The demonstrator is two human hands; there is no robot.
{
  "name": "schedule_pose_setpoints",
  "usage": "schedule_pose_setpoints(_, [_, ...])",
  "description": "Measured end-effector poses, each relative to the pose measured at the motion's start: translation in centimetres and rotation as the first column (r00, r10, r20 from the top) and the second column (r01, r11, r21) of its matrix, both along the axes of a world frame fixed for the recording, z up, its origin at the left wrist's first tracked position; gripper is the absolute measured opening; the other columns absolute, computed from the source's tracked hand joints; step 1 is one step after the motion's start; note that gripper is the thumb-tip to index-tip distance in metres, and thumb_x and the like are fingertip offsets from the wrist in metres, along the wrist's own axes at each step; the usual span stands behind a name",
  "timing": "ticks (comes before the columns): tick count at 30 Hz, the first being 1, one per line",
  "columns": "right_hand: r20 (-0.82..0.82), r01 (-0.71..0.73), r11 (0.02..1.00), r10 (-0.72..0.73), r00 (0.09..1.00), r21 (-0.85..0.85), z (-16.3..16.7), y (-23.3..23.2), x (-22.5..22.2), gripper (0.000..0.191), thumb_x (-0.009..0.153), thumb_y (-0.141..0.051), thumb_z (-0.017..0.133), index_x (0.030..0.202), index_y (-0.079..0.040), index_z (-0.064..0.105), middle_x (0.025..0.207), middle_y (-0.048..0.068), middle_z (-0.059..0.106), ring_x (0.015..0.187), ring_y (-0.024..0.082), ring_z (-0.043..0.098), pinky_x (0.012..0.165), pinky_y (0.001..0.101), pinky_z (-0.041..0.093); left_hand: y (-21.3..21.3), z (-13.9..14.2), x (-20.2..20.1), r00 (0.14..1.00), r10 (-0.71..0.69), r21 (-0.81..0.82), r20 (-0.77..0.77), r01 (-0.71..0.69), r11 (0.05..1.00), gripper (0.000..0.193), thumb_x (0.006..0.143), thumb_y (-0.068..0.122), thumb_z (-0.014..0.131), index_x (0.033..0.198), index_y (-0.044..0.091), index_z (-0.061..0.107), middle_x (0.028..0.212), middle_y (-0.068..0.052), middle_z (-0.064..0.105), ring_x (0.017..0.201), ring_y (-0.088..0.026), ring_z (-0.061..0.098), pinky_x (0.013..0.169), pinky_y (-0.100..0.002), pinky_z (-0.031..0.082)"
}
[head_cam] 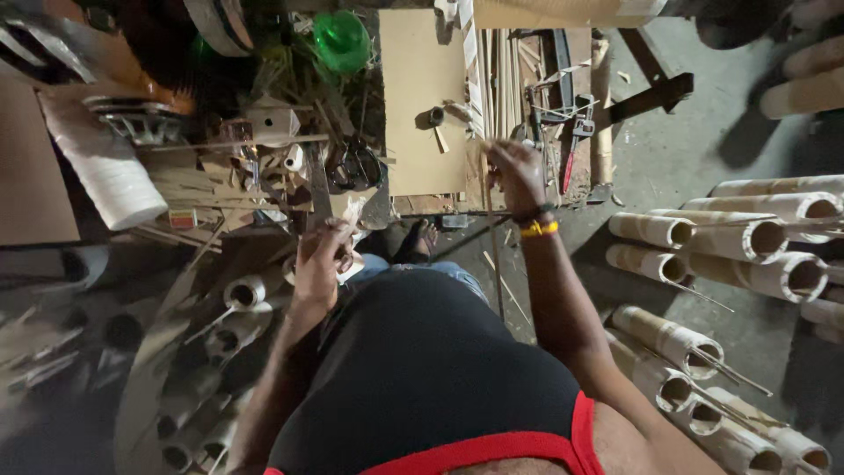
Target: The person feeds thin wooden strips into a rotating machine drum, guiding and pressing the strips so they wind around the rotating mandrel. They use a hammer to tap and seat the wound material, adjust the strips by hand, and handle finished wound spools stacked nearby.
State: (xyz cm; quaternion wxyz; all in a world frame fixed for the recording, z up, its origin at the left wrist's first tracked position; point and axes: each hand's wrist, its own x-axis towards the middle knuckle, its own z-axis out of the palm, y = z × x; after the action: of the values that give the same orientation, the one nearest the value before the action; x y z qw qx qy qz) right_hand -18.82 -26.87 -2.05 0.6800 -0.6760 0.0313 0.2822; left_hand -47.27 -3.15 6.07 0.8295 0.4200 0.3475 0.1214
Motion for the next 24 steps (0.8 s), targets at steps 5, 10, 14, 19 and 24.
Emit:
schedule_pose_setpoints(5, [-0.083, -0.068, 0.928, 0.105, 0.991, 0.366, -0.7, 1.2, 2.6, 0.016, 0.098, -0.017, 0.077, 0.094, -0.002, 0.071, 0.082, 0.007, 0.072, 0.068, 0.016, 0.066, 0.063, 0.0295, 0.053, -2.7, 0.6, 0.8, 0.996, -0.02, 0.065, -0.091, 0.026, 0.998, 0.016, 0.099, 0.018, 0.064, 0.1, 0.002, 0.068, 0.077, -0.004, 0.059, 0.058, -0.009, 0.046, 0.049, -0.024, 0.032])
schedule_pose_setpoints(10, [-0.046, -0.125, 0.953, 0.143, 0.989, 0.274, 0.6, 0.1, 0.8, 0.016, 0.097, -0.017, 0.075, 0.093, -0.002, 0.072, 0.083, 0.006, 0.071, 0.07, 0.016, 0.066, 0.064, 0.0298, 0.054, -3.1, 0.6, 1.4, 0.999, -0.008, 0.058, -0.033, 0.01, 0.998, 0.016, 0.103, 0.019, 0.063, 0.1, 0.002, 0.063, 0.08, -0.002, 0.062, 0.062, -0.007, 0.048, 0.051, -0.024, 0.035])
schedule_pose_setpoints(14, [-0.117, -0.156, 0.986, 0.163, 0.98, 0.066, 1.3, -1.4, -1.3, 0.019, 0.097, -0.022, 0.068, 0.095, -0.004, 0.075, 0.085, 0.005, 0.072, 0.075, 0.013, 0.068, 0.067, 0.0282, 0.058, -2.0, -0.3, 2.9, 0.99, -0.123, 0.135, -0.067, 0.131, 0.982, 0.019, 0.103, 0.018, 0.062, 0.103, 0.0, 0.068, 0.072, -0.003, 0.058, 0.055, -0.01, 0.049, 0.048, -0.025, 0.038])
schedule_pose_setpoints(19, [-0.125, -0.018, 0.973, 0.048, 0.991, 0.229, -0.5, -2.1, -1.3, 0.032, 0.101, -0.034, 0.061, 0.102, -0.004, 0.069, 0.087, 0.005, 0.07, 0.074, 0.016, 0.068, 0.066, 0.031, 0.056, -1.6, -2.7, 7.5, 0.965, -0.258, 0.043, -0.053, 0.26, 0.965, 0.02, 0.103, 0.021, 0.058, 0.113, 0.006, 0.066, 0.075, 0.0, 0.06, 0.058, -0.006, 0.052, 0.049, -0.024, 0.041])
schedule_pose_setpoints(24, [-0.319, -0.003, 0.897, 0.16, 0.934, 0.442, -1.8, -1.4, -1.3, 0.03, 0.104, -0.03, 0.063, 0.119, -0.004, 0.066, 0.108, 0.007, 0.073, 0.09, 0.019, 0.067, 0.076, 0.031, 0.049, -3.0, -7.1, 13.5, 0.911, -0.397, 0.139, -0.114, 0.41, 0.901, 0.022, 0.104, 0.024, 0.061, 0.105, 0.004, 0.068, 0.074, 0.001, 0.061, 0.055, -0.008, 0.052, 0.049, -0.027, 0.044])
